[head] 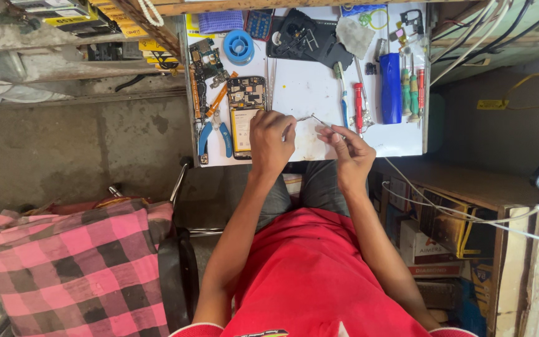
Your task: The person cleans a small electronic component with a toothbrush, then uses a soldering iron and solder to work on the component. They handle the component with tweezers and apply flux from a small container. The work is performed on a cluttered repair bench with tools and disassembled phone parts visible.
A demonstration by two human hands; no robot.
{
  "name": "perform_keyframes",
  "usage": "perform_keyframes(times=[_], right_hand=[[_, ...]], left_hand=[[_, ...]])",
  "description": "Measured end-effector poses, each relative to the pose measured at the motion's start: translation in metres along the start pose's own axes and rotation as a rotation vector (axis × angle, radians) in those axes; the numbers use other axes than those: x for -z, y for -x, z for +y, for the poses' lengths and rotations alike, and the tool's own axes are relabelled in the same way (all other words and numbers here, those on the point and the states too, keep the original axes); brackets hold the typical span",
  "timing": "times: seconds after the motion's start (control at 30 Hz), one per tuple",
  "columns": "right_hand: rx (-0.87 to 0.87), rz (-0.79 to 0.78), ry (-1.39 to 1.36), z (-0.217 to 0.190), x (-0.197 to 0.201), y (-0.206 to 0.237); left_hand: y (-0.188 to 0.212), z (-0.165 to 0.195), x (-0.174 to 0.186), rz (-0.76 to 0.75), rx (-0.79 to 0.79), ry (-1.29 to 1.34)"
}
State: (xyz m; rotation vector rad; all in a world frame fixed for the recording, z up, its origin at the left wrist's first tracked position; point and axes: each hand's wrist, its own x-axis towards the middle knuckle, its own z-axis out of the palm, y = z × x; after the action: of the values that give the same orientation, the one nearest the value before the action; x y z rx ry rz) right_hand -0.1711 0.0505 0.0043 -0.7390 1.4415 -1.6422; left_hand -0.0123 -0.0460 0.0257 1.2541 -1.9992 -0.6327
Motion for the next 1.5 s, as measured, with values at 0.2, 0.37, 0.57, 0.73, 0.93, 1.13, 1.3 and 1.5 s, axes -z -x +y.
perform_keyframes(times=[0.2,0.37,0.57,0.73,0.93,1.13,1.3,1.5], right_hand=[[0.018,-0.002,-0.042,0.0,0.0,0.0],[0.032,-0.026,0.002,-0.002,-0.001,0.001],[0.073,-0.069,0.085,-0.005,0.001,0.006],[0.09,-0.093,0.131,-0.009,0.003,0.008],[0.08,-0.09,0.141,-0.01,0.003,0.01],[0.058,-0.074,0.105,-0.007,0.004,0.008],[0.05,-0.087,0.136,-0.009,0.003,0.007],[0.061,-0.117,0.231,-0.016,0.0,0.005]], left_hand=[[0.006,0.003,0.003,0.006,-0.041,0.024],[0.004,0.003,0.005,-0.009,-0.027,-0.012],[0.003,0.002,0.004,-0.032,-0.01,-0.006],[0.0,0.003,0.005,-0.022,-0.01,-0.014],[-0.002,0.007,0.003,-0.042,0.023,-0.044],[-0.007,0.002,-0.002,-0.071,0.06,-0.027],[-0.006,0.001,-0.002,-0.067,0.062,-0.015],[-0.007,0.002,-0.002,-0.071,0.073,-0.017]])
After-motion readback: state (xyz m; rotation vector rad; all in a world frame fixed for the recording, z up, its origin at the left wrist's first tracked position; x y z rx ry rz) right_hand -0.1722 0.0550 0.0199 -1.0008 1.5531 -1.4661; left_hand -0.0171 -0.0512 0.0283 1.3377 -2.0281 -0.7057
